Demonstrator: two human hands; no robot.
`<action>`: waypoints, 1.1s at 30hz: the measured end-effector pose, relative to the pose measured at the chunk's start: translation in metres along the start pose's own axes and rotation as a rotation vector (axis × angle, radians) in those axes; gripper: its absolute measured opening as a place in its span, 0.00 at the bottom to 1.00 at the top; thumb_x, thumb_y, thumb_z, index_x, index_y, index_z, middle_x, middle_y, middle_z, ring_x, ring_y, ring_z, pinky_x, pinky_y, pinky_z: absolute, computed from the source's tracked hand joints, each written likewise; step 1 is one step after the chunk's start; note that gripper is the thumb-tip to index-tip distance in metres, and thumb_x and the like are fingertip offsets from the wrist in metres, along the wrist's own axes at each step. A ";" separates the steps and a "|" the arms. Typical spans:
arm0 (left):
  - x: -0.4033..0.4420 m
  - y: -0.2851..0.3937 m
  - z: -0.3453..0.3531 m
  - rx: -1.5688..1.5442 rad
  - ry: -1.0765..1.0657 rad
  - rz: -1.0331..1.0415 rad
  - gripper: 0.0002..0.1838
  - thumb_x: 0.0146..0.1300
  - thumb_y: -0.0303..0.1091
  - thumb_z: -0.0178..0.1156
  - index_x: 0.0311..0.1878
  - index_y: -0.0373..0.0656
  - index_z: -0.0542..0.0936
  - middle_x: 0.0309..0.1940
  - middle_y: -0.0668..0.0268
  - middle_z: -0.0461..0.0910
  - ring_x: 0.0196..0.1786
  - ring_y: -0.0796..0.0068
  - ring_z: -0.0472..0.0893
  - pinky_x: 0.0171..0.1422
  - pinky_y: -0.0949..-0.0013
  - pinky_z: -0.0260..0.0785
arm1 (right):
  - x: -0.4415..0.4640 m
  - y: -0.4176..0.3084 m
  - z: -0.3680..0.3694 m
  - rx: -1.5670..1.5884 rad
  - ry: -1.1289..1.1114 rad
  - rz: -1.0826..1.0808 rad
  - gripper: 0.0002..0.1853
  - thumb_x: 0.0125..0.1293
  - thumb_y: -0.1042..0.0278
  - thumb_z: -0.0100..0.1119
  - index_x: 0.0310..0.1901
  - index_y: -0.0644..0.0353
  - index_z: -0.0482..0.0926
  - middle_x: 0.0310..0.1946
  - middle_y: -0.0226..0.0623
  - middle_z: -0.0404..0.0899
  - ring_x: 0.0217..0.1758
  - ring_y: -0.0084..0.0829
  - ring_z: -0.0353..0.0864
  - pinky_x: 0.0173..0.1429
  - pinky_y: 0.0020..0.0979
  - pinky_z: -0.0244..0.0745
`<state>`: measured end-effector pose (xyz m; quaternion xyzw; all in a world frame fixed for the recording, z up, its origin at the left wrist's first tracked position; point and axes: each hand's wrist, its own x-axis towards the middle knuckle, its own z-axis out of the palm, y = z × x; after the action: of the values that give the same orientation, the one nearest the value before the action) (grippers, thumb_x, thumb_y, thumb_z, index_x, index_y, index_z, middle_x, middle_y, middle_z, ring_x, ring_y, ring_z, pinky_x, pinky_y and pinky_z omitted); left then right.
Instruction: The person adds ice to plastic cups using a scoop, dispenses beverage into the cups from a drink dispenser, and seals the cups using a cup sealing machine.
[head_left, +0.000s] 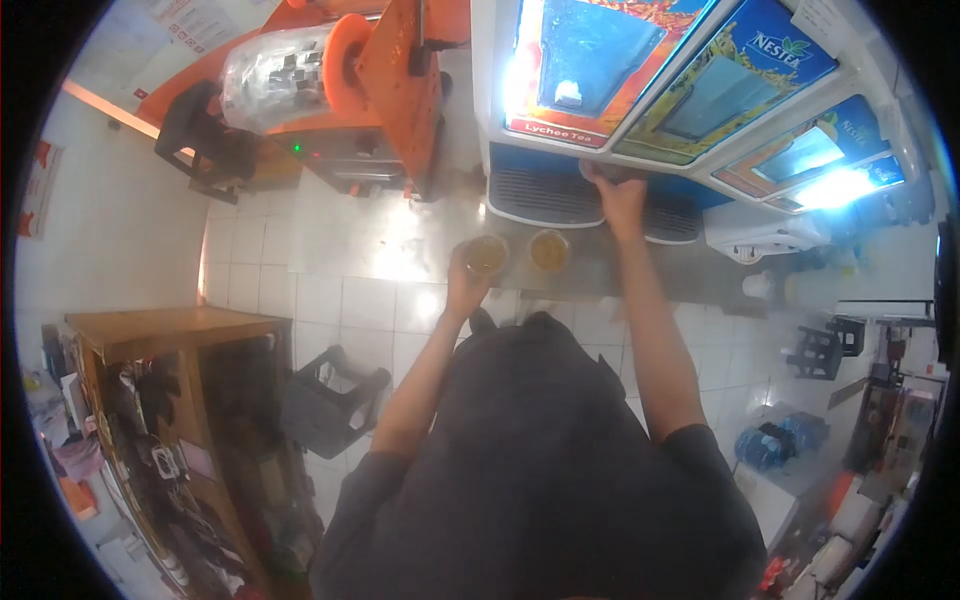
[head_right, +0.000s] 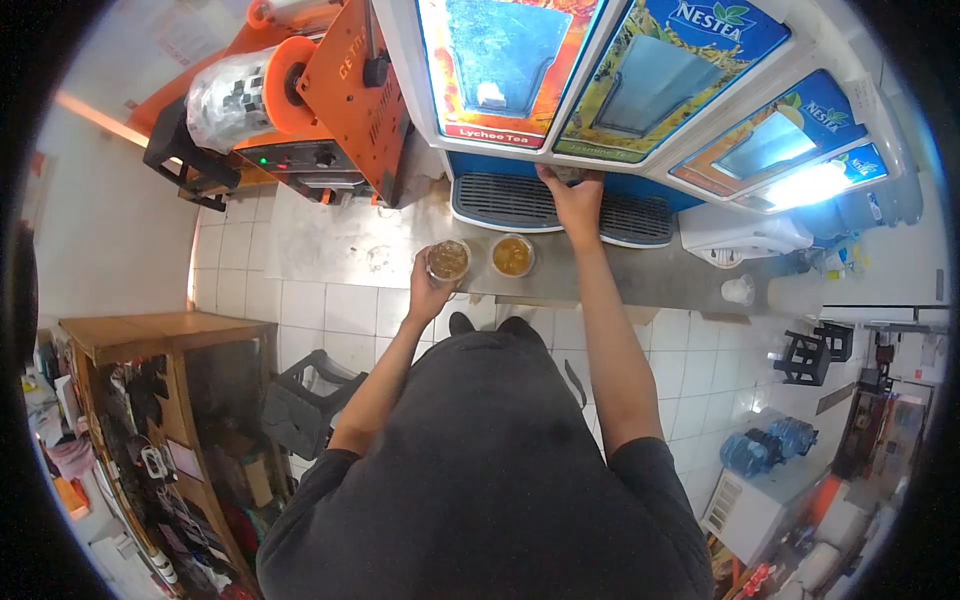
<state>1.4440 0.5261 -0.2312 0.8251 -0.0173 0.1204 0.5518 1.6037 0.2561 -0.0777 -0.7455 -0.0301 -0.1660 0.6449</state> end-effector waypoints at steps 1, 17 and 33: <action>0.003 0.005 -0.003 -0.042 -0.026 -0.050 0.44 0.50 0.28 0.79 0.68 0.32 0.65 0.60 0.51 0.76 0.65 0.59 0.77 0.72 0.59 0.68 | 0.001 -0.001 0.001 0.001 0.004 -0.002 0.38 0.53 0.65 0.84 0.61 0.70 0.73 0.60 0.46 0.78 0.62 0.36 0.76 0.70 0.36 0.67; 0.059 0.124 -0.040 0.234 0.315 0.261 0.35 0.50 0.29 0.68 0.62 0.34 0.65 0.54 0.50 0.65 0.61 0.51 0.67 0.70 0.53 0.59 | -0.004 -0.022 -0.002 -0.018 -0.077 0.066 0.35 0.54 0.61 0.83 0.59 0.69 0.77 0.56 0.48 0.80 0.59 0.40 0.80 0.66 0.37 0.71; 0.164 0.143 0.107 0.393 -0.118 0.055 0.19 0.59 0.35 0.68 0.47 0.28 0.84 0.41 0.49 0.87 0.41 0.64 0.84 0.51 0.57 0.76 | 0.003 -0.022 -0.023 -0.031 -0.236 0.170 0.40 0.51 0.55 0.76 0.64 0.67 0.73 0.61 0.54 0.76 0.66 0.48 0.74 0.72 0.43 0.67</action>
<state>1.5992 0.3898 -0.1042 0.9217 -0.0481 0.0879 0.3747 1.5956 0.2367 -0.0530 -0.7695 -0.0398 -0.0225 0.6370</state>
